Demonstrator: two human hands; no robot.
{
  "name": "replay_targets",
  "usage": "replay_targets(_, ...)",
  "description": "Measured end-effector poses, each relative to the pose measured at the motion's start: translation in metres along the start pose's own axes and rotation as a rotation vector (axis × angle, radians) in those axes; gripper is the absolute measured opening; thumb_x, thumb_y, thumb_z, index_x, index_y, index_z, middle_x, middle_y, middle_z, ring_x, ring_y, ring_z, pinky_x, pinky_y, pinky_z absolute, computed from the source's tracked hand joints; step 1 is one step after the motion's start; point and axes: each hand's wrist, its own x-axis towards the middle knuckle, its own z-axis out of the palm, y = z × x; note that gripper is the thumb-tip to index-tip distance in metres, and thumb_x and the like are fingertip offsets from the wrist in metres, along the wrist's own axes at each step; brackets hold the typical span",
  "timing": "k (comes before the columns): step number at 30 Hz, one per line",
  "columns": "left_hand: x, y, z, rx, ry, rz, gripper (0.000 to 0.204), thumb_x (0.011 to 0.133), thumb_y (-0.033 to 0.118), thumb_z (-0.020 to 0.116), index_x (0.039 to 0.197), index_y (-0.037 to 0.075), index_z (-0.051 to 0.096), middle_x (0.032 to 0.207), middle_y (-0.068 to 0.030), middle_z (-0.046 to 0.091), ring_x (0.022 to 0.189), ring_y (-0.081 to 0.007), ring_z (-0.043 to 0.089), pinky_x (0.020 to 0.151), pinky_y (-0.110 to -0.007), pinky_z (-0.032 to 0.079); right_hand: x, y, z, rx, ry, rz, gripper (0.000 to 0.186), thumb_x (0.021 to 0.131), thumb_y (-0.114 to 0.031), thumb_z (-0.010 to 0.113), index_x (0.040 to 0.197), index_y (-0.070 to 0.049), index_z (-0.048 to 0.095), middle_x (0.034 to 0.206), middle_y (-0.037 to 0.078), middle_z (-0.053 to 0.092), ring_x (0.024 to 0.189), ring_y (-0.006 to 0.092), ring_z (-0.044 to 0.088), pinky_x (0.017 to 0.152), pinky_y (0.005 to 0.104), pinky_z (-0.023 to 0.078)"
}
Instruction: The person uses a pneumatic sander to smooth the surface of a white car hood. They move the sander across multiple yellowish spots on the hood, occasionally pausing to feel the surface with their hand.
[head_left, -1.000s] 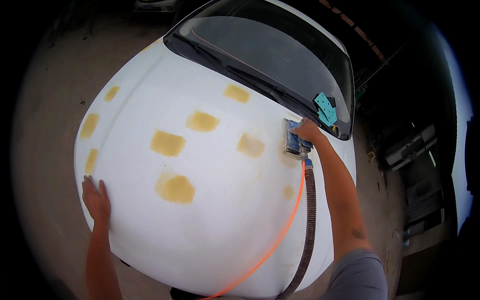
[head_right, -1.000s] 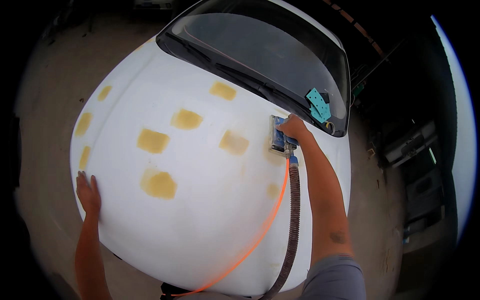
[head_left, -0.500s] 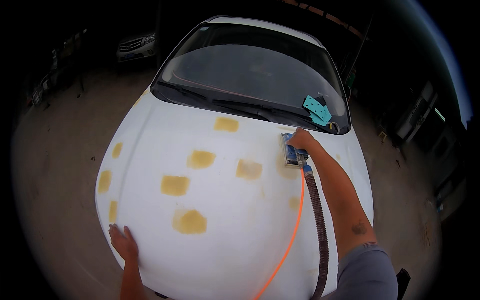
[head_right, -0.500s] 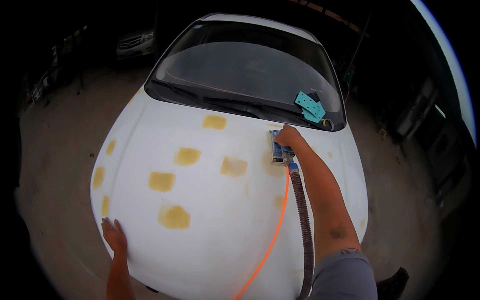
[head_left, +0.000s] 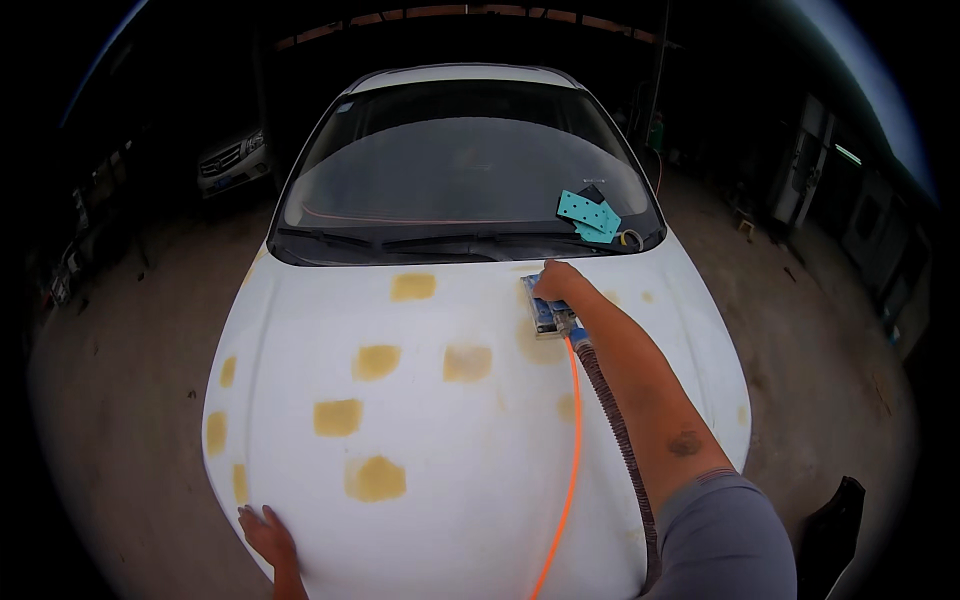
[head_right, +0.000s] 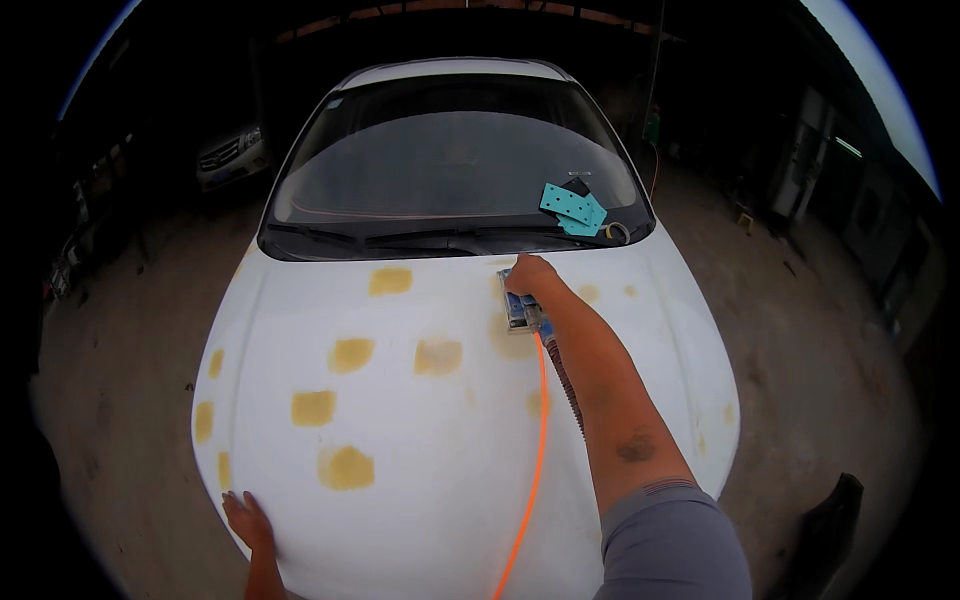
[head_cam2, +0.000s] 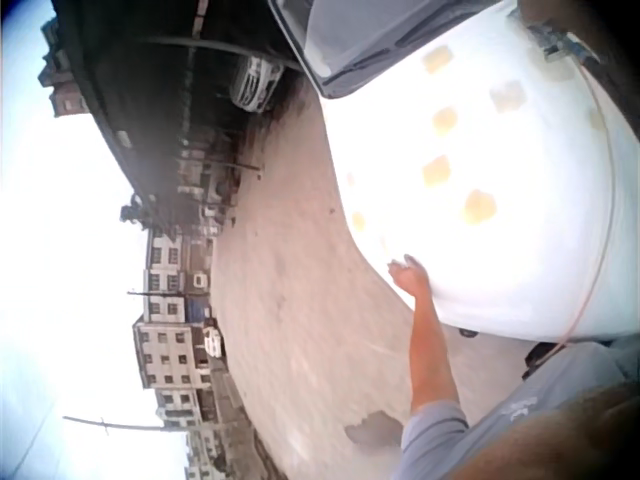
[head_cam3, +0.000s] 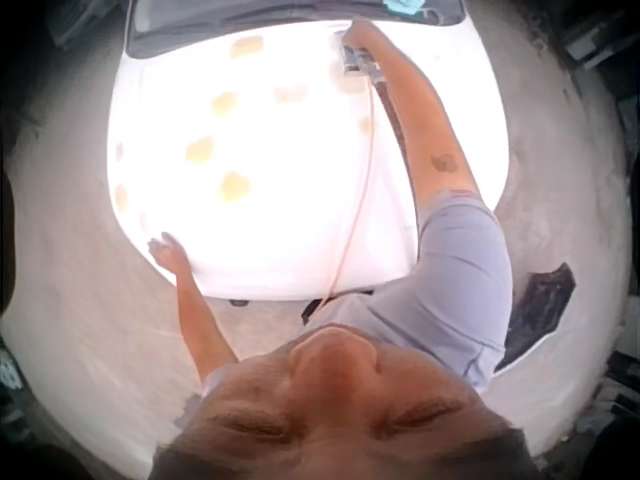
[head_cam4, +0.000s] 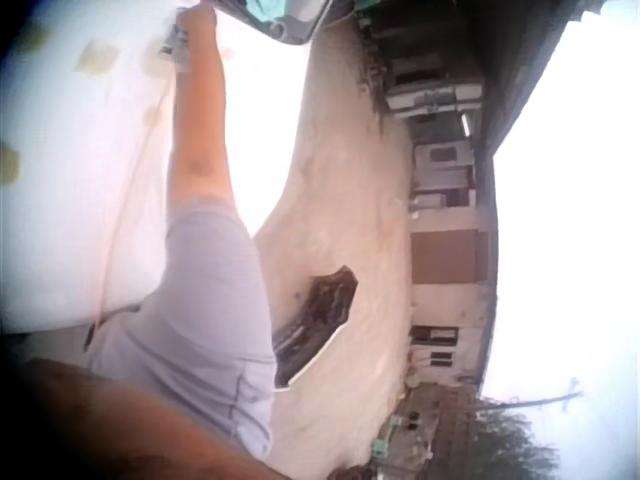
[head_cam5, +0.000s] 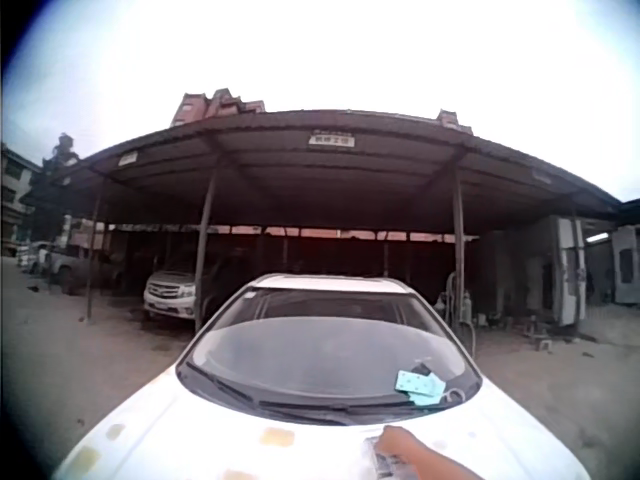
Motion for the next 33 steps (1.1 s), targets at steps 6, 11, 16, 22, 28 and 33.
replay_targets(6, -0.005, 0.019, -0.017, -0.029, 0.004, 0.000, 0.060, 0.107, 0.032, 0.056, 0.147, -0.011, 0.049, 0.156, -0.0297, 0.047, 0.148, -0.0439, 0.040, 0.123, -0.050, 0.030, -0.025, 0.000, -0.007, -0.088, -0.008, -0.158, 0.075, 0.081, -0.041, 0.074, 0.135, 0.009, 0.058, 0.132, 0.026, 0.068, 0.117, 0.0391, 0.069, 0.100, 0.0430, 0.055)
replay_targets(11, 0.000, 0.019, 0.000, -0.063, 0.007, 0.014, 0.060, 0.105, 0.031, 0.057, 0.147, -0.012, 0.049, 0.155, -0.0304, 0.047, 0.147, -0.0454, 0.040, 0.123, -0.051, 0.030, 0.005, 0.009, -0.005, -0.059, 0.039, 0.017, 0.065, 0.087, -0.035, 0.066, 0.138, 0.004, 0.058, 0.138, 0.023, 0.066, 0.127, 0.0350, 0.065, 0.105, 0.0419, 0.053)
replay_targets(16, 0.003, 0.018, 0.003, -0.054, 0.039, 0.026, 0.062, 0.104, 0.031, 0.058, 0.147, -0.013, 0.049, 0.155, -0.0308, 0.047, 0.147, -0.0457, 0.040, 0.123, -0.052, 0.029, 0.006, 0.004, 0.009, -0.091, 0.013, -0.150, 0.073, 0.082, -0.039, 0.071, 0.137, 0.007, 0.059, 0.129, 0.025, 0.069, 0.121, 0.0380, 0.067, 0.101, 0.0425, 0.055)
replay_targets(22, 0.001, 0.014, 0.004, -0.058, 0.012, 0.019, 0.061, 0.104, 0.030, 0.058, 0.147, -0.013, 0.049, 0.156, -0.0307, 0.046, 0.148, -0.0455, 0.039, 0.123, -0.051, 0.028, -0.009, 0.004, -0.014, -0.046, 0.023, -0.026, 0.061, 0.086, -0.036, 0.067, 0.134, 0.002, 0.062, 0.139, 0.022, 0.065, 0.126, 0.0358, 0.065, 0.104, 0.0424, 0.054)
replay_targets(28, 0.000, 0.012, -0.009, -0.060, 0.033, -0.013, 0.060, 0.105, 0.030, 0.057, 0.146, -0.012, 0.050, 0.156, -0.0301, 0.047, 0.148, -0.0450, 0.040, 0.124, -0.050, 0.028, -0.018, -0.025, -0.004, -0.074, -0.019, -0.158, 0.064, 0.086, -0.034, 0.068, 0.138, 0.003, 0.058, 0.137, 0.023, 0.066, 0.126, 0.0375, 0.066, 0.104, 0.0434, 0.054)
replay_targets(33, -0.004, 0.025, -0.012, -0.062, 0.003, -0.008, 0.059, 0.106, 0.029, 0.056, 0.147, -0.012, 0.049, 0.157, -0.0295, 0.046, 0.148, -0.0446, 0.039, 0.124, -0.050, 0.028, -0.004, -0.001, -0.011, -0.060, 0.000, -0.027, 0.064, 0.086, -0.032, 0.067, 0.138, 0.004, 0.057, 0.138, 0.024, 0.065, 0.126, 0.0368, 0.065, 0.105, 0.0430, 0.054)
